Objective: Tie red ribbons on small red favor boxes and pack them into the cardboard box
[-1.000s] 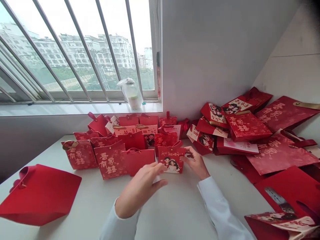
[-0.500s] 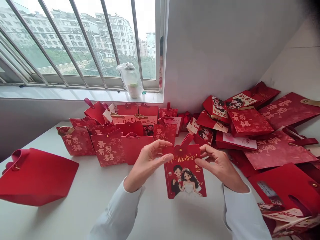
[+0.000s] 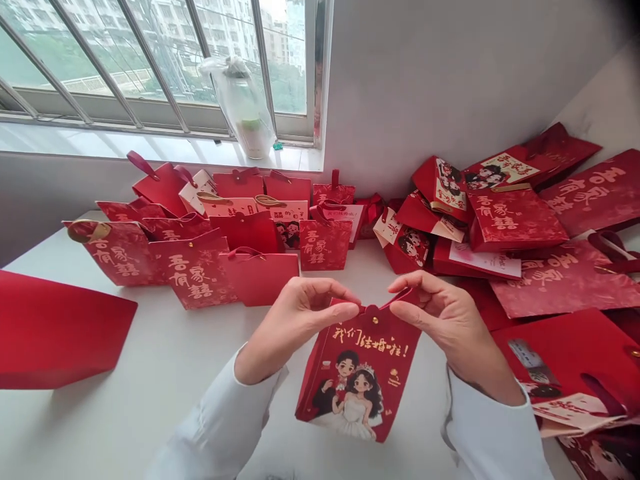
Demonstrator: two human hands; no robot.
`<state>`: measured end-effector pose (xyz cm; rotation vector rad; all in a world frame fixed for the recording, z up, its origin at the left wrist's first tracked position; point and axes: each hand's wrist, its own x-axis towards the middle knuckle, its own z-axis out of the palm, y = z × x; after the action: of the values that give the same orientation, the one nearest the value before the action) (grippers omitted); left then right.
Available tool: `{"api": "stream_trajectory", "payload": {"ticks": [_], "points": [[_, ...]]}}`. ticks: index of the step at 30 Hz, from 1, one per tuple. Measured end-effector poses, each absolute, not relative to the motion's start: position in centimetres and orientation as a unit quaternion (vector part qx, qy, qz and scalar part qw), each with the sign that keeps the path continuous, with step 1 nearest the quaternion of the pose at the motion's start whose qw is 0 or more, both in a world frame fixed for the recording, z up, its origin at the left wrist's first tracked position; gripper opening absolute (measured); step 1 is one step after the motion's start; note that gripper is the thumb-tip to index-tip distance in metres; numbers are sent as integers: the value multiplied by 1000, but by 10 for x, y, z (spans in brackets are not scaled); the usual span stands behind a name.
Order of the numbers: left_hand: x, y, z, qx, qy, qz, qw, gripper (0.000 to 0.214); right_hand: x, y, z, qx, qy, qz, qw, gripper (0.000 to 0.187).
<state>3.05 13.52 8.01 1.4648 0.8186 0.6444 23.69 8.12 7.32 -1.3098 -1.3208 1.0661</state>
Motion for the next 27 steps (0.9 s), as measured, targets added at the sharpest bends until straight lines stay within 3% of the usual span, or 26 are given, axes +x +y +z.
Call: {"api": "stream_trajectory", "payload": {"ticks": [8,27], "points": [[39,135,74,655,319,224,647,33,231,77,76,-563,-532,414,478,36],[47,126,79,673,290,258,629,19,221,65,88,-600,-593,255,472,25]]}}
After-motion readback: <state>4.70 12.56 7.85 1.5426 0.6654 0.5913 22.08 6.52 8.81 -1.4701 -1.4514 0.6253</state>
